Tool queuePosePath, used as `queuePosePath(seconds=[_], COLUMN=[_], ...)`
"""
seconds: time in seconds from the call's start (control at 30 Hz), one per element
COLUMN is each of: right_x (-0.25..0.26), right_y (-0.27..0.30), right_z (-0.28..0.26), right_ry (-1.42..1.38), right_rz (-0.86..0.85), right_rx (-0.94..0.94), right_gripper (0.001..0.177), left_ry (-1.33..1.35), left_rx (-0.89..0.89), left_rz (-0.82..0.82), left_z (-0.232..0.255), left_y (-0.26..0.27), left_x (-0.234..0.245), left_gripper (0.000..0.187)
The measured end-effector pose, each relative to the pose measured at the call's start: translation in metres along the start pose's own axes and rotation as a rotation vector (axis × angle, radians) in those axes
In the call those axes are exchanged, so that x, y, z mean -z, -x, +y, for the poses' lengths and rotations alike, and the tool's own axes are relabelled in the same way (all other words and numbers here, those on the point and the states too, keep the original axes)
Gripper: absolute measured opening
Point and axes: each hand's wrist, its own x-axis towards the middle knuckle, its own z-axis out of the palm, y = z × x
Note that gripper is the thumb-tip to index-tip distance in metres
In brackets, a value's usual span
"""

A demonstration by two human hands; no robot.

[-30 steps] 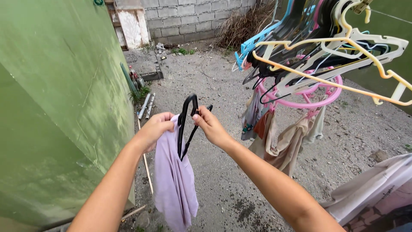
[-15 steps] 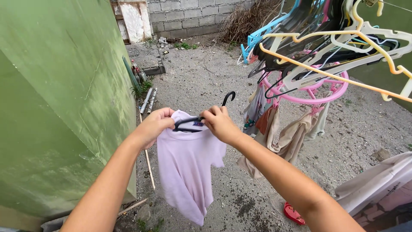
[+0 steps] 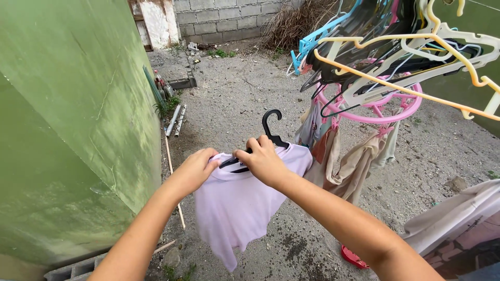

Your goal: Hanging various pieces of clothing on hangers and a clothesline outdoors.

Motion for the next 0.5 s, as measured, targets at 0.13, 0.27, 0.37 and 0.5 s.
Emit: queuePosePath(seconds=[0.13, 0.27, 0.37, 0.5], right_x=[-0.002, 0.002, 0.012, 0.021], right_y=[0.005, 0.003, 0.002, 0.004], right_z=[-0.005, -0.004, -0.007, -0.016], right_ry=[-0.010, 0.004, -0.049, -0.026], right_rz=[-0.023, -0.046, 0.037, 0.054], right_rx=[0.023, 0.038, 0.019, 0.024], right_gripper=[0.027, 0.026, 0.027, 0.029], left_ry=[0.070, -0.018, -0.185, -0.498], left_rx=[0.071, 0.058, 0.024, -0.113], left_rz=[0.054, 0.054, 0.048, 0.127], left_z=[0.027, 0.050, 0.047, 0.048], left_y=[0.000, 0.006, 0.012, 0.017], left_x=[0.006, 0.015, 0.008, -0.005], left_gripper=[0.026, 0.030, 0.033, 0.037])
